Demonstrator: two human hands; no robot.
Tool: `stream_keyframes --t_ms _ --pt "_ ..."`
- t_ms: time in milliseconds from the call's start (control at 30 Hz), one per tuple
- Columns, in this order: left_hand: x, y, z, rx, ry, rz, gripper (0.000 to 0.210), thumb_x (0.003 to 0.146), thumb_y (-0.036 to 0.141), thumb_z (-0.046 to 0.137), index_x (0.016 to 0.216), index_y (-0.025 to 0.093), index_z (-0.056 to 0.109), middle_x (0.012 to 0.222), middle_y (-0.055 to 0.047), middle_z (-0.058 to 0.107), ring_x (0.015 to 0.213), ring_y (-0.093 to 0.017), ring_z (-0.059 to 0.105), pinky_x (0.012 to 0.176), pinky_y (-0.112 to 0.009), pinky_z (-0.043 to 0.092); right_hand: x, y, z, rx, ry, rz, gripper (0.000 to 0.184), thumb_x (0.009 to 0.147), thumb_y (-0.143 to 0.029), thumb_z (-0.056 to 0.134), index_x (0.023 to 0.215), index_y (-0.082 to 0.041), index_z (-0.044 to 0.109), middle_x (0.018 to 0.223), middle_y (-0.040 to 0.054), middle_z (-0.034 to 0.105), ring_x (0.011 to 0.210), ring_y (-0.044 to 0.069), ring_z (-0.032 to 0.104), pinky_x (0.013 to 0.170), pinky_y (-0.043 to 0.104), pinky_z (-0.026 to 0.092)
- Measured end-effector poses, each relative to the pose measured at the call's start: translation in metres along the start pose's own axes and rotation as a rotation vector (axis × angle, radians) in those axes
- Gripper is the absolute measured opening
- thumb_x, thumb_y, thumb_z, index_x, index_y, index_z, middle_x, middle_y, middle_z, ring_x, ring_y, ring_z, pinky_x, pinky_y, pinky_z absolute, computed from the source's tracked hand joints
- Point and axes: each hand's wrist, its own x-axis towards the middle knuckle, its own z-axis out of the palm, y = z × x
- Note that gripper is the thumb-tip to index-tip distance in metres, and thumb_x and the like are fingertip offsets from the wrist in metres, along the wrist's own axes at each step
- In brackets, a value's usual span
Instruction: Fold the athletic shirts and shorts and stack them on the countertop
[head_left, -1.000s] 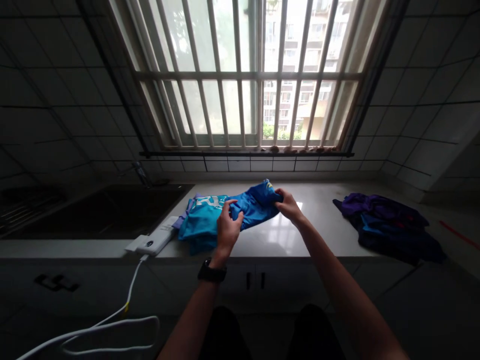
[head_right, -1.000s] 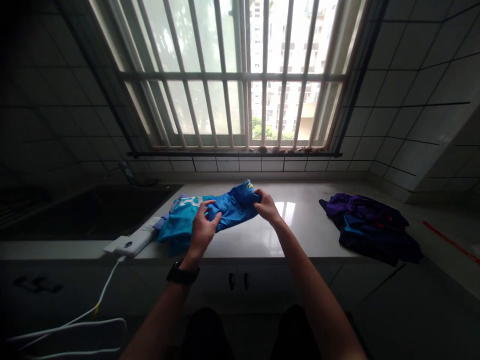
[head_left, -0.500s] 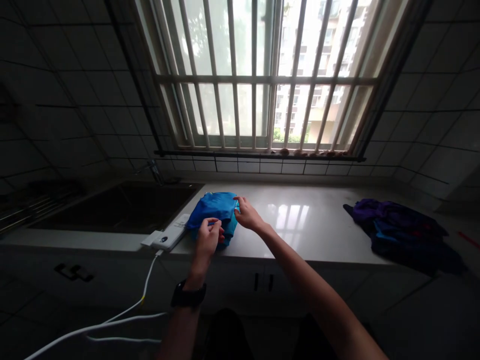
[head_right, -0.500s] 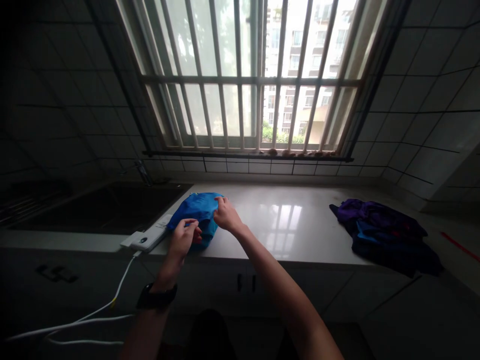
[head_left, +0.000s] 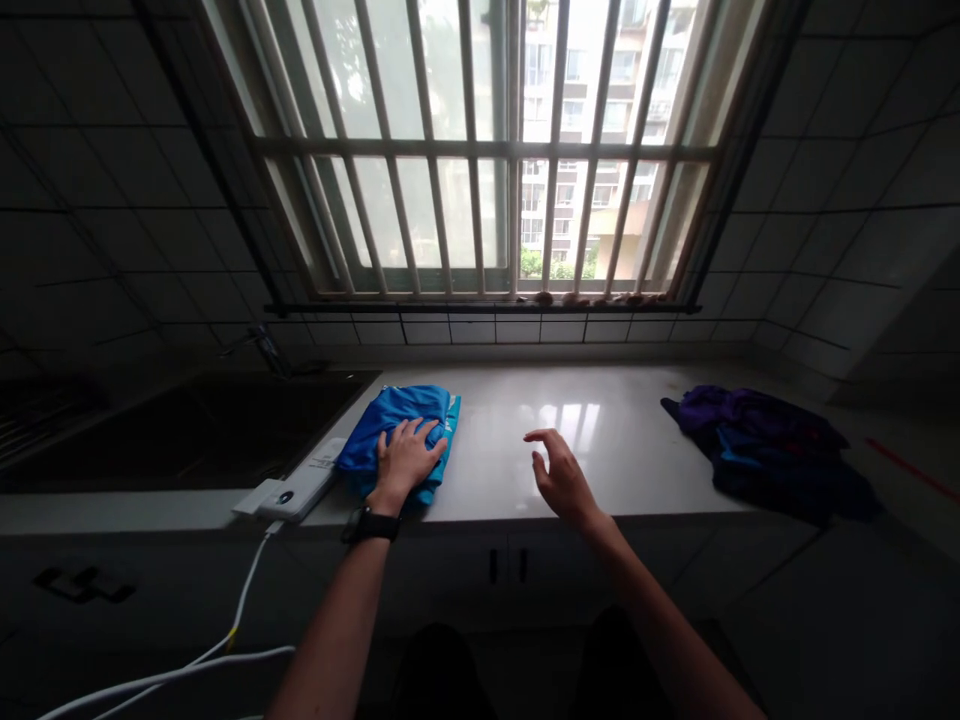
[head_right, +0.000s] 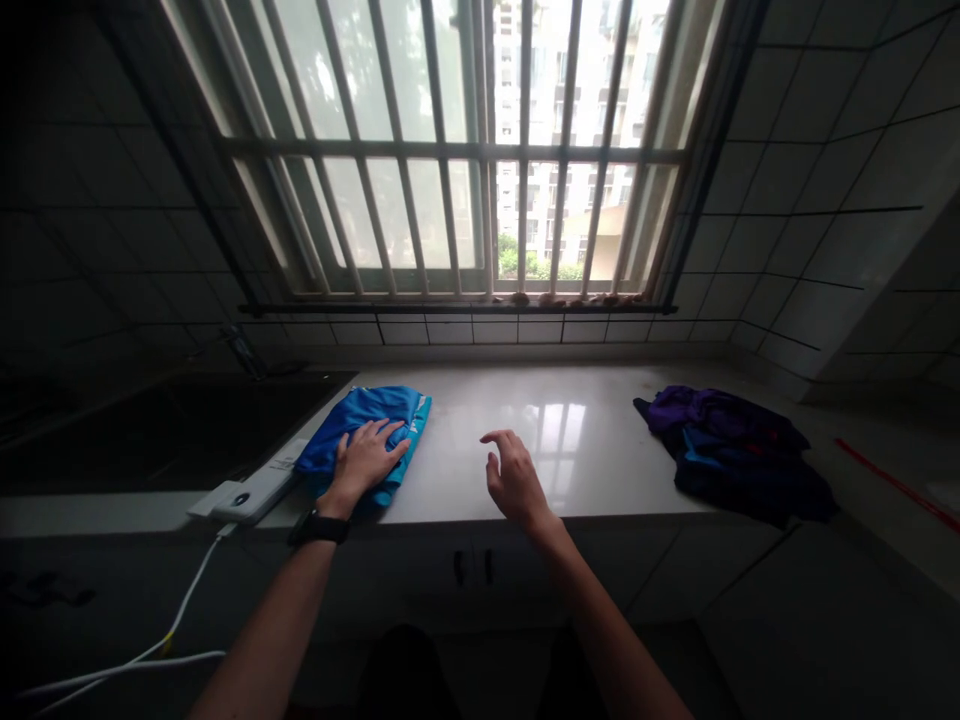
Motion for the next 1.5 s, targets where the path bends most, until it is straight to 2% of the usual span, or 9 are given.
stream_keyframes --t_ms 200,367,533,600,667,767,900,1033,1500 --pt "0.0 0.001 0.001 0.031 0.035 -0.029 0.043 0.094 0.044 0.054 0.132 0.03 0.068 0.152 -0.011 0.059 0.144 -0.035 0.046 0.121 -0.06 0.026 -0.009 0.058 -0.047 -0.385 -0.025 0.096 0.032 0.09 -0.006 0.043 0.11 -0.018 0.065 0.11 0.0135 0.067 0.104 0.028 0.062 0.092 0.043 0.051" --pt "0.0 0.007 -0.004 0.031 0.06 -0.052 0.046 0.091 0.044 0.055 0.13 0.025 0.069 0.149 -0.015 0.06 0.141 -0.037 0.048 0.12 -0.061 0.028 -0.003 0.076 -0.048 -0.523 -0.182 0.179 0.03 0.094 -0.008 0.048 0.115 -0.018 0.067 0.119 0.0148 0.066 0.11 0.027 0.06 0.094 0.039 0.046" --pt "-0.022 0.05 -0.01 -0.01 0.284 0.081 0.043 0.089 0.045 0.054 0.121 0.022 0.071 0.139 -0.018 0.065 0.134 -0.039 0.052 0.116 -0.059 0.034 0.001 0.071 -0.044 -0.57 -0.235 0.211 0.025 0.099 -0.012 0.047 0.114 -0.016 0.066 0.118 0.0149 0.065 0.111 0.026 0.058 0.095 0.036 0.044" --pt "-0.035 0.076 -0.004 -0.18 0.161 0.256 0.04 0.087 0.046 0.053 0.112 0.022 0.073 0.123 -0.017 0.072 0.12 -0.036 0.063 0.107 -0.052 0.045 0.002 0.069 -0.045 -0.58 -0.24 0.227 0.022 0.1 -0.015 0.048 0.114 -0.016 0.066 0.118 0.0151 0.065 0.111 0.026 0.058 0.095 0.035 0.043" --pt "-0.046 0.098 0.008 -0.418 -0.098 0.392 0.039 0.084 0.051 0.055 0.103 0.023 0.074 0.106 -0.012 0.076 0.102 -0.03 0.07 0.094 -0.044 0.054 0.002 0.068 -0.045 -0.589 -0.242 0.239 0.021 0.102 -0.018 0.048 0.113 -0.016 0.066 0.118 0.0149 0.065 0.111 0.026 0.058 0.094 0.035 0.043" --pt "-0.054 0.114 0.032 -0.738 -0.362 0.389 0.048 0.077 0.064 0.062 0.097 0.023 0.074 0.094 -0.008 0.078 0.087 -0.026 0.072 0.078 -0.037 0.058 0.002 0.068 -0.046 -0.605 -0.236 0.248 0.022 0.103 -0.022 0.048 0.114 -0.015 0.066 0.118 0.0145 0.066 0.111 0.026 0.059 0.093 0.034 0.043" --pt "-0.051 0.113 0.047 -0.921 -0.36 0.247 0.057 0.067 0.072 0.071 0.093 0.022 0.073 0.089 -0.008 0.077 0.086 -0.026 0.073 0.073 -0.035 0.057 0.001 0.068 -0.045 -0.631 -0.233 0.233 0.022 0.104 -0.024 0.048 0.112 -0.015 0.067 0.116 0.0142 0.066 0.109 0.025 0.059 0.093 0.035 0.044" --pt "-0.045 0.113 0.038 -0.923 -0.428 0.265 0.057 0.061 0.071 0.077 0.09 0.021 0.075 0.087 -0.008 0.078 0.085 -0.027 0.072 0.071 -0.035 0.057 0.001 0.067 -0.045 -0.639 -0.239 0.229 0.023 0.104 -0.024 0.048 0.11 -0.015 0.069 0.115 0.0139 0.067 0.107 0.025 0.06 0.092 0.034 0.045" --pt "-0.05 0.106 0.045 -1.126 -0.355 0.142 0.047 0.064 0.062 0.079 0.076 0.018 0.069 0.066 0.001 0.061 0.059 -0.013 0.048 0.052 -0.024 0.037 -0.001 0.062 -0.044 -0.716 -0.256 0.279 0.025 0.104 -0.025 0.048 0.108 -0.016 0.072 0.115 0.0124 0.068 0.11 0.023 0.061 0.092 0.031 0.045"
